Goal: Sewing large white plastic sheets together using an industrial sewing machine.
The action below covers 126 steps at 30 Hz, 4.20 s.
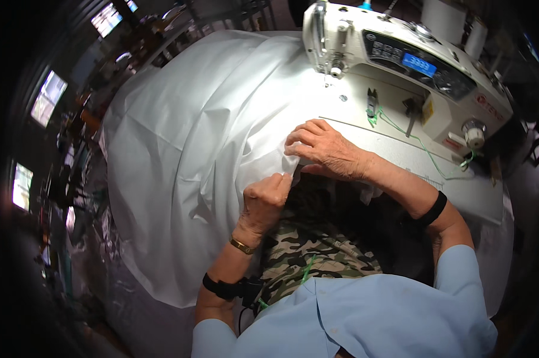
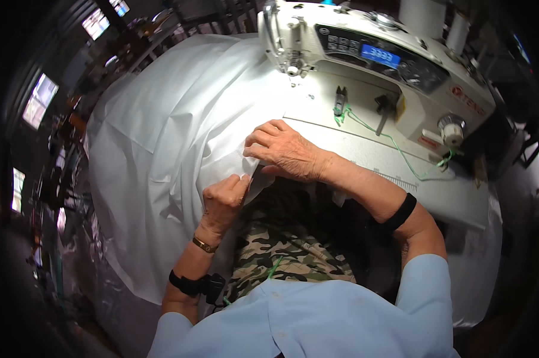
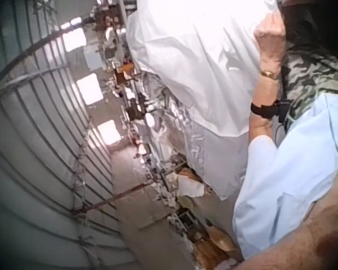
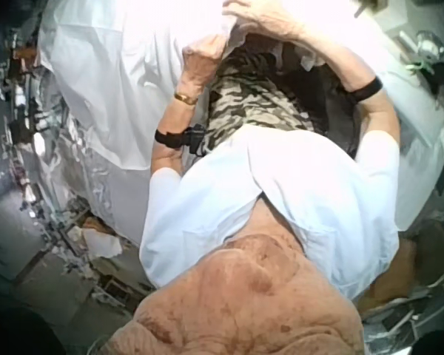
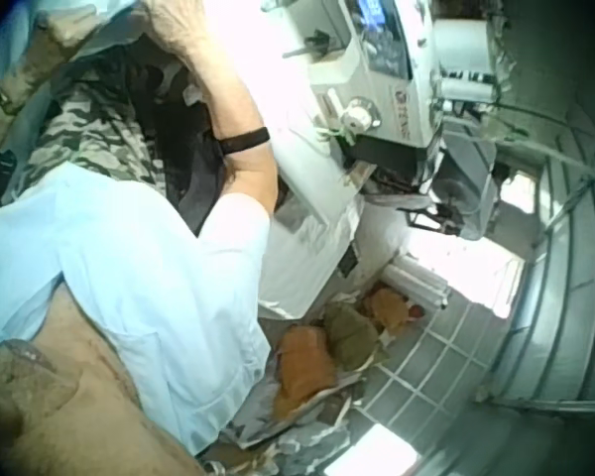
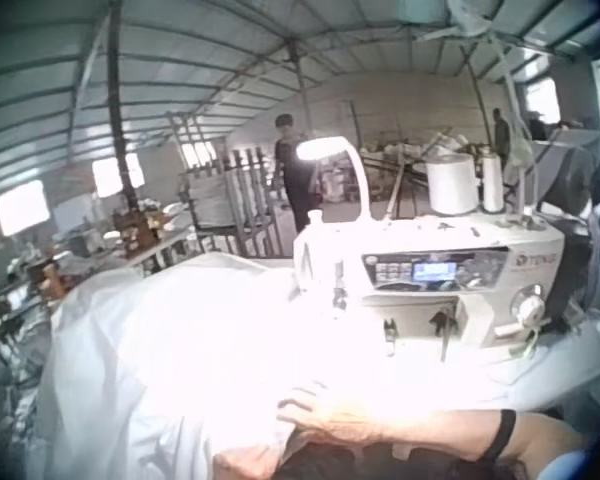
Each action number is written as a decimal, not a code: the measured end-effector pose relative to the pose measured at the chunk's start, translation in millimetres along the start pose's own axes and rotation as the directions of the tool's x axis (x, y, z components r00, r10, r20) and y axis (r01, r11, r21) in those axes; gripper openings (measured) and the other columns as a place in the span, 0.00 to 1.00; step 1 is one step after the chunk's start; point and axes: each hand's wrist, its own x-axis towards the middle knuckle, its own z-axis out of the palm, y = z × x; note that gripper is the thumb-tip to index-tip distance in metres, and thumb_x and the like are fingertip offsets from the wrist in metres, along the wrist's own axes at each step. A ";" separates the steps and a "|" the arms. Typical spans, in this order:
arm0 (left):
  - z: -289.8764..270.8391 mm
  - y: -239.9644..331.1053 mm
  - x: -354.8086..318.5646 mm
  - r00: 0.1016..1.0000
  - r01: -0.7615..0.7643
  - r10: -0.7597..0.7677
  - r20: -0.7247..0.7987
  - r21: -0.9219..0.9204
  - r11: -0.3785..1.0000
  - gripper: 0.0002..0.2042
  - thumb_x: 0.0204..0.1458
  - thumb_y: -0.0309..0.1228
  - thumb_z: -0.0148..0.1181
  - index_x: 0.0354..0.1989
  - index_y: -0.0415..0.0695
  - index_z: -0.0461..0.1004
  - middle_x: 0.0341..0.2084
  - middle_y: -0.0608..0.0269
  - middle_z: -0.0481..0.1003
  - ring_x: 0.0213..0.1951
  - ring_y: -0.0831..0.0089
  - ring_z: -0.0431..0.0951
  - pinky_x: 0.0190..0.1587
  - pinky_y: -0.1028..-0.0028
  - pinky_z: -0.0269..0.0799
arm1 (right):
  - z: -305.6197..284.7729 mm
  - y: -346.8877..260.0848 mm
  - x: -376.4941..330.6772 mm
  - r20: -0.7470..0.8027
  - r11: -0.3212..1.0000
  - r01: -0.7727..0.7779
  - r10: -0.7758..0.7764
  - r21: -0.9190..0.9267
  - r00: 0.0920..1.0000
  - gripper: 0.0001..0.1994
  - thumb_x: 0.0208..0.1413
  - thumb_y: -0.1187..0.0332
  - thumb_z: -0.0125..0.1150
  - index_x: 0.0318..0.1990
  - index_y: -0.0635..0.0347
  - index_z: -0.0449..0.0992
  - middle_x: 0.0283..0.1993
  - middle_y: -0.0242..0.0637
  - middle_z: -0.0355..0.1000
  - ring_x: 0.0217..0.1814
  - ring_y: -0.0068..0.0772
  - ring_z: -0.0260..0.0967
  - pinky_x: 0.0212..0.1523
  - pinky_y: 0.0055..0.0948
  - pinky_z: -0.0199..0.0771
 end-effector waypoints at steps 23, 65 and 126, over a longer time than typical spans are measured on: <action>28.8 63.1 -15.7 0.389 -0.102 -0.444 0.807 -0.441 -0.892 0.30 0.63 0.50 0.49 0.63 0.38 0.57 0.57 0.50 0.65 0.59 0.59 0.68 0.61 0.59 0.66 | 20.8 19.0 -7.2 0.197 0.945 0.083 -0.151 0.316 0.969 0.11 0.44 0.67 0.66 0.37 0.54 0.80 0.39 0.30 0.73 0.41 0.30 0.70 0.41 0.32 0.69; 32.7 30.5 -34.0 0.443 0.178 -0.305 0.843 -0.416 -0.892 0.15 0.63 0.36 0.52 0.26 0.41 0.72 0.22 0.64 0.72 0.23 0.76 0.71 0.29 0.79 0.69 | 23.8 11.3 -5.4 0.146 0.960 0.182 -0.216 0.214 0.965 0.05 0.51 0.66 0.61 0.34 0.54 0.77 0.34 0.27 0.68 0.39 0.26 0.67 0.44 0.30 0.70; 27.3 56.8 -22.5 0.334 0.369 -0.454 0.826 -0.558 -0.744 0.21 0.68 0.43 0.40 0.26 0.43 0.69 0.12 0.65 0.65 0.15 0.76 0.62 0.19 0.81 0.58 | 11.8 -1.9 -2.0 0.363 0.983 0.170 -0.184 0.070 0.914 0.08 0.47 0.63 0.63 0.31 0.51 0.71 0.39 0.27 0.68 0.44 0.27 0.67 0.64 0.45 0.62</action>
